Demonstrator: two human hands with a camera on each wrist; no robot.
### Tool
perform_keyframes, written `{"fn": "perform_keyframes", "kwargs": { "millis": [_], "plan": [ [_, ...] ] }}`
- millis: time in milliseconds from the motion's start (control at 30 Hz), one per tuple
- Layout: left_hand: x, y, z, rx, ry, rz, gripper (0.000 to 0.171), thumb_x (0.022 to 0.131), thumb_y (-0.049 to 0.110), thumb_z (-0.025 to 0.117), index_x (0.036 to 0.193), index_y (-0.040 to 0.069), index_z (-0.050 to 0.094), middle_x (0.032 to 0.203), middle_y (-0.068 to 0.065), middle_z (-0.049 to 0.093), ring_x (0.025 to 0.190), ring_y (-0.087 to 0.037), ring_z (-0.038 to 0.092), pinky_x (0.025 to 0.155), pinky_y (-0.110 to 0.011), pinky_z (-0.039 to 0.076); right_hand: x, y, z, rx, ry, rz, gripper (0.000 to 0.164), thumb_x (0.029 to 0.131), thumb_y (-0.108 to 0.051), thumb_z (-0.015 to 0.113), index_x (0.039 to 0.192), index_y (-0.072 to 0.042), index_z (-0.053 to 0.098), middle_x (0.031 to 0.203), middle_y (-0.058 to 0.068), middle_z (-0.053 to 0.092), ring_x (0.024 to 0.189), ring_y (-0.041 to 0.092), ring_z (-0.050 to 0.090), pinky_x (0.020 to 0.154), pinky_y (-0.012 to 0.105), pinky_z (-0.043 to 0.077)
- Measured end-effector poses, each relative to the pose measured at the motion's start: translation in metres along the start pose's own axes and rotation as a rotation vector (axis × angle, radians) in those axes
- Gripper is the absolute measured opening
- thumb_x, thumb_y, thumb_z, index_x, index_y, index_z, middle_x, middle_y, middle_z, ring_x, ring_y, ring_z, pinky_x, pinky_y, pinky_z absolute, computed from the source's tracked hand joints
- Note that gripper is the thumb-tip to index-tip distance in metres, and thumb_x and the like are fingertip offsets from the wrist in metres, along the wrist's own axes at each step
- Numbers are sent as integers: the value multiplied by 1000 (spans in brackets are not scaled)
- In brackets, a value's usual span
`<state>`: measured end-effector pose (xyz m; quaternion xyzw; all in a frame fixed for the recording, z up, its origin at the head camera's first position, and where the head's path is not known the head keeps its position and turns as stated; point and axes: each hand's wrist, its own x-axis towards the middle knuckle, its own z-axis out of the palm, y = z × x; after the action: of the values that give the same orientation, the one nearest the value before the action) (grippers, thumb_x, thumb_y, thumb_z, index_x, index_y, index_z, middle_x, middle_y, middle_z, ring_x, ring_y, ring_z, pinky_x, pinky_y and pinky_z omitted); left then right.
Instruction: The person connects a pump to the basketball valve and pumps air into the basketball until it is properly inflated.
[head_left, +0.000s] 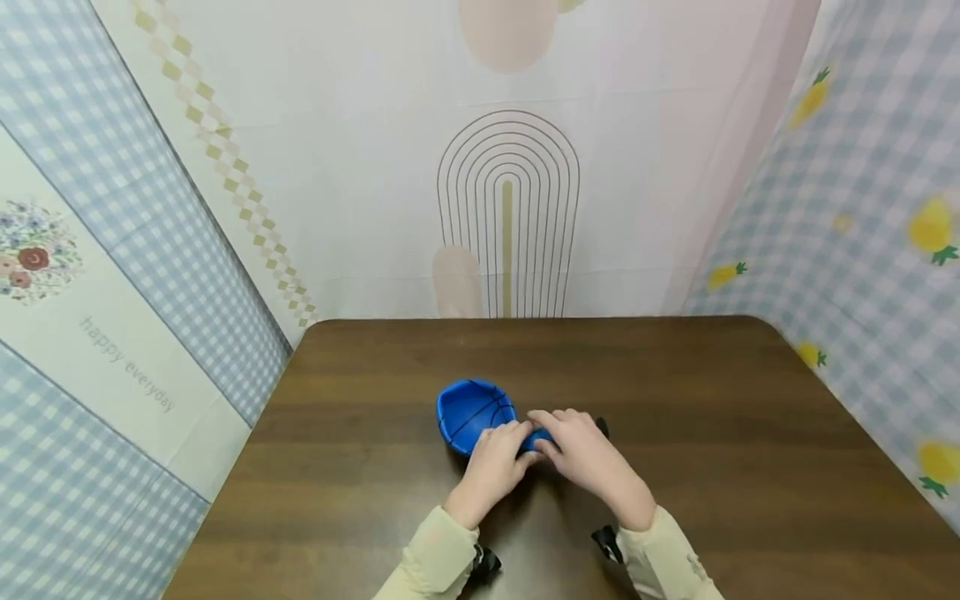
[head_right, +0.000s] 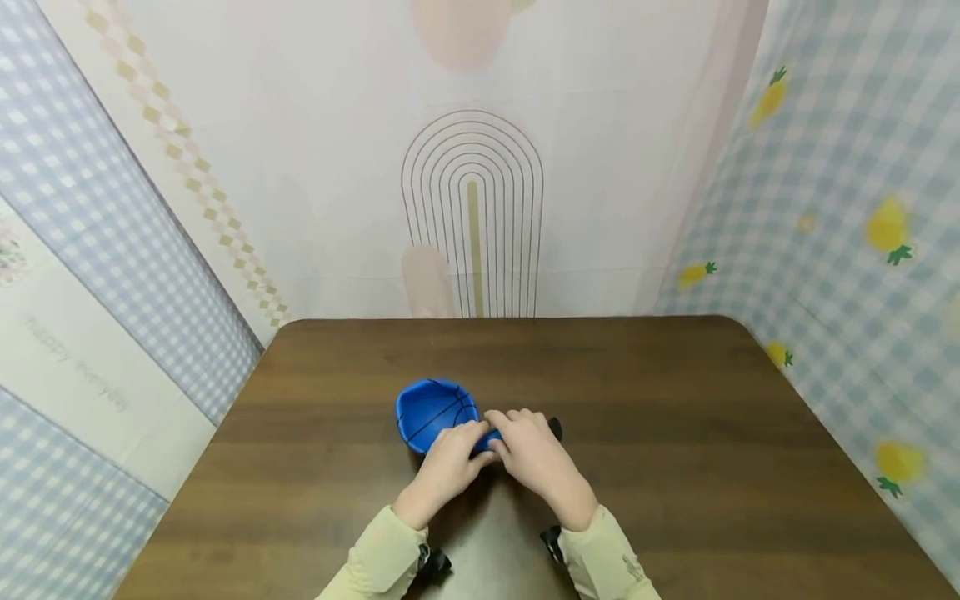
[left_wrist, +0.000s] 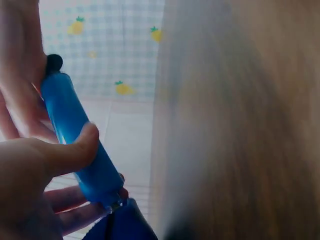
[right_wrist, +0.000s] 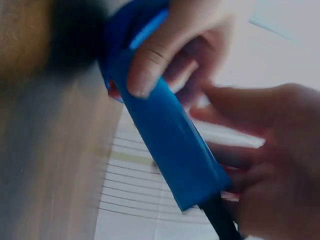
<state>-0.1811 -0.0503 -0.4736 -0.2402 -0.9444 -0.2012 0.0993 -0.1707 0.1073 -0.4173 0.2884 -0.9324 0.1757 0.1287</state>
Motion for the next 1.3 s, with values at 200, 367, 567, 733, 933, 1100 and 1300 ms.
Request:
{"fn": "perform_keyframes", "kwargs": {
  "millis": [200, 367, 567, 733, 933, 1100, 1300],
  "plan": [
    [-2, -4, 7, -36, 103, -12, 33, 80, 35, 78, 109, 21, 72, 88, 3, 69, 79, -15, 63, 74, -32, 47, -8, 21, -4, 95, 272, 21, 19, 86, -11, 72, 104, -10, 69, 114, 14, 64, 104, 32, 61, 86, 50, 48],
    [-4, -10, 6, -5, 210, -42, 34, 74, 33, 82, 106, 22, 74, 90, 2, 69, 81, -16, 62, 80, -35, 44, -6, 39, 11, 120, 54, 361, 22, 98, -31, 57, 97, -11, 68, 77, 4, 59, 69, 20, 57, 66, 37, 46],
    [0, -17, -1, -8, 138, -96, 32, 76, 32, 82, 103, 21, 70, 92, 2, 68, 86, -17, 61, 86, -41, 44, 6, 44, 34, 272, 90, 507, 39, 101, -33, 51, 69, -13, 59, 53, -4, 35, 49, 11, 33, 52, 25, 30],
    [19, -12, -6, -149, 12, -64, 32, 84, 33, 75, 111, 18, 65, 96, 1, 67, 85, -14, 61, 83, -36, 47, 28, 44, 33, 312, 222, 461, 35, 101, -31, 51, 73, -16, 67, 58, -2, 53, 53, 11, 41, 56, 25, 34],
    [24, -12, 4, -335, -125, -71, 27, 93, 41, 63, 111, 21, 58, 88, 8, 59, 71, -5, 50, 63, -23, 38, 25, 40, 31, 369, 181, 482, 32, 100, -31, 53, 76, -17, 68, 54, -3, 46, 51, 9, 37, 54, 23, 32],
    [23, -14, 6, -290, -109, -3, 28, 93, 40, 63, 115, 24, 60, 94, 8, 64, 73, -5, 52, 64, -21, 39, 19, 49, 27, 304, 115, 458, 25, 98, -27, 58, 77, -19, 68, 56, -4, 47, 51, 9, 38, 49, 23, 30],
    [27, -18, -5, -247, -112, 18, 34, 93, 47, 59, 119, 25, 60, 101, 8, 66, 77, -4, 53, 67, -21, 40, 13, 63, 0, 248, 155, 482, 22, 98, -27, 56, 85, -18, 72, 67, -1, 62, 55, 10, 45, 51, 27, 35]
  ]
}}
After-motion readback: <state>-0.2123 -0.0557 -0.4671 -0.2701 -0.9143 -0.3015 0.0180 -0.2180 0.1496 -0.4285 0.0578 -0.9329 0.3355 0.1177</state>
